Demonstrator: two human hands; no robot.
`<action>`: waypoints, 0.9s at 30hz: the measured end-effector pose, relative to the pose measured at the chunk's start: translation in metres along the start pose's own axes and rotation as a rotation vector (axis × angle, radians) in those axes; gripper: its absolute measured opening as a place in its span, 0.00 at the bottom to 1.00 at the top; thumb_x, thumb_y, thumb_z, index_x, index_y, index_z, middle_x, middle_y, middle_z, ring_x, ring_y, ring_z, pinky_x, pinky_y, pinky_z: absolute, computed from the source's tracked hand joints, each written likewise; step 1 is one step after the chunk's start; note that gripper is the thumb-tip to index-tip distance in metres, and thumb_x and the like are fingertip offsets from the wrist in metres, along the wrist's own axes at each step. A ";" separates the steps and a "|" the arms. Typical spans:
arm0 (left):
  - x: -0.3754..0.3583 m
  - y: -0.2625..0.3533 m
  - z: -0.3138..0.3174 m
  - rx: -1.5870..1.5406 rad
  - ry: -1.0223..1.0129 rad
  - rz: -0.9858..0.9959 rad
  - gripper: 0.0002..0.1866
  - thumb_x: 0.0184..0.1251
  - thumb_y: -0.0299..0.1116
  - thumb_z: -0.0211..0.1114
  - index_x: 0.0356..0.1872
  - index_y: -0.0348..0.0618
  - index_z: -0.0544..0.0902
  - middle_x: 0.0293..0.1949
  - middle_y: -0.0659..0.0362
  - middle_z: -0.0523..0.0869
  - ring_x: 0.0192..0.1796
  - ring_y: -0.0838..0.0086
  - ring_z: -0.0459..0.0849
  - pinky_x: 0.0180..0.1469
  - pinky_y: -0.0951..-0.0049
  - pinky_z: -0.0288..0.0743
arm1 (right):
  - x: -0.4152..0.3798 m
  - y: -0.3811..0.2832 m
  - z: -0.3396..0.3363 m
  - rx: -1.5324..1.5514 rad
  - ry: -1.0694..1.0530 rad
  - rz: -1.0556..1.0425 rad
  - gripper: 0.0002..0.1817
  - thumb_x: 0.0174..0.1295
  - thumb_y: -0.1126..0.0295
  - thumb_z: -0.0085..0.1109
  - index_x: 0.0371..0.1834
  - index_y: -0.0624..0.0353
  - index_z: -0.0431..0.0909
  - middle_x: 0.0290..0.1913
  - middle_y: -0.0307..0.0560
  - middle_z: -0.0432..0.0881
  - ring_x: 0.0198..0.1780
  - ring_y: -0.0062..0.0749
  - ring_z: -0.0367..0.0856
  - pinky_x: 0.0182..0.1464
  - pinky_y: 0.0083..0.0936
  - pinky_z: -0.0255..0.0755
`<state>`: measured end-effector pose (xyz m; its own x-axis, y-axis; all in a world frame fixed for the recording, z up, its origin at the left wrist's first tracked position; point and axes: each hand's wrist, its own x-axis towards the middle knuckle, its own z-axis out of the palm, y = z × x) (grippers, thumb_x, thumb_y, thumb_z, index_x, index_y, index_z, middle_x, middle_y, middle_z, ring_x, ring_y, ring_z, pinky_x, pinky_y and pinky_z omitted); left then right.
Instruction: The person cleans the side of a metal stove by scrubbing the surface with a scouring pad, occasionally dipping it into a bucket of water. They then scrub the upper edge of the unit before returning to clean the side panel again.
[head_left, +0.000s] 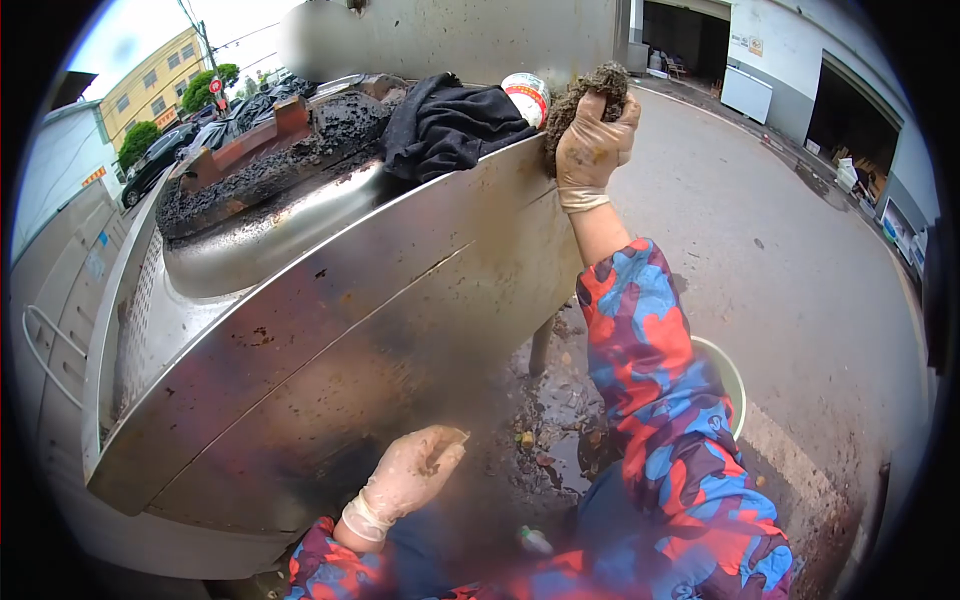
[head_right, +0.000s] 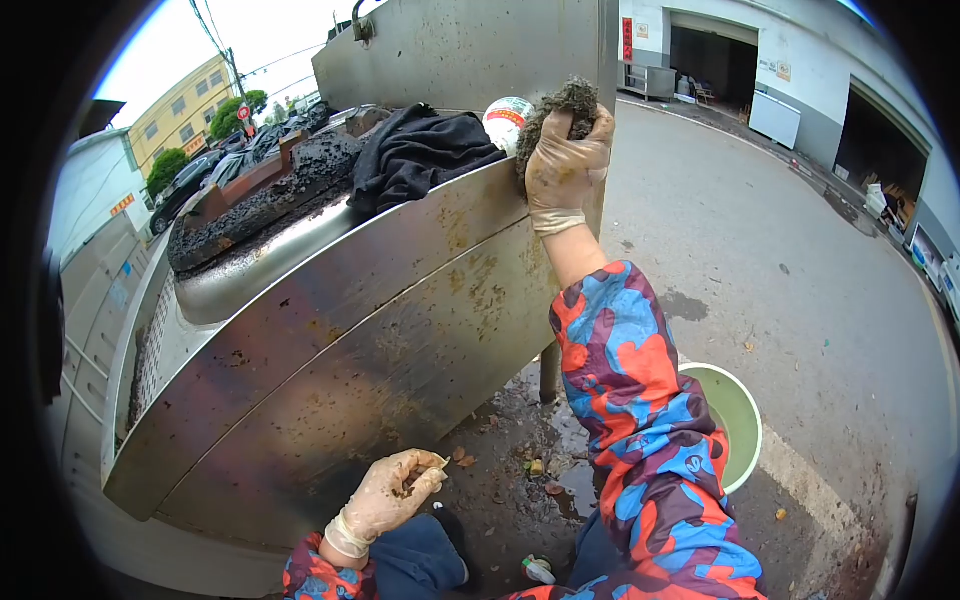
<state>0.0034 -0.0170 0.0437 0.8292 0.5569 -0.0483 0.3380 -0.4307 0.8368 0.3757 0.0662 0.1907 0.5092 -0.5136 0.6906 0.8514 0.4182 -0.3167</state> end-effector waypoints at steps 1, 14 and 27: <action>0.000 0.002 0.000 0.017 -0.005 -0.004 0.14 0.69 0.33 0.62 0.50 0.38 0.81 0.41 0.53 0.87 0.37 0.71 0.84 0.42 0.74 0.78 | 0.006 0.019 0.001 -0.020 -0.044 -0.194 0.16 0.66 0.61 0.60 0.47 0.63 0.76 0.37 0.43 0.83 0.35 0.28 0.80 0.41 0.23 0.75; -0.005 0.000 0.000 0.034 0.036 0.072 0.12 0.68 0.32 0.65 0.47 0.36 0.81 0.33 0.59 0.85 0.31 0.81 0.78 0.35 0.79 0.74 | 0.004 -0.021 0.004 -0.027 0.010 0.083 0.14 0.64 0.66 0.61 0.47 0.65 0.76 0.41 0.48 0.84 0.40 0.32 0.82 0.47 0.25 0.75; -0.004 -0.008 0.005 0.017 0.025 0.077 0.11 0.69 0.32 0.65 0.47 0.36 0.81 0.33 0.59 0.85 0.31 0.82 0.79 0.35 0.79 0.74 | 0.009 -0.001 0.011 -0.019 0.039 0.049 0.18 0.67 0.59 0.59 0.47 0.64 0.74 0.37 0.47 0.82 0.37 0.32 0.80 0.43 0.28 0.74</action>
<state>-0.0009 -0.0189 0.0343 0.8419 0.5388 0.0298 0.2810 -0.4849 0.8282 0.3775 0.0696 0.2044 0.5549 -0.5218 0.6479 0.8271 0.4296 -0.3624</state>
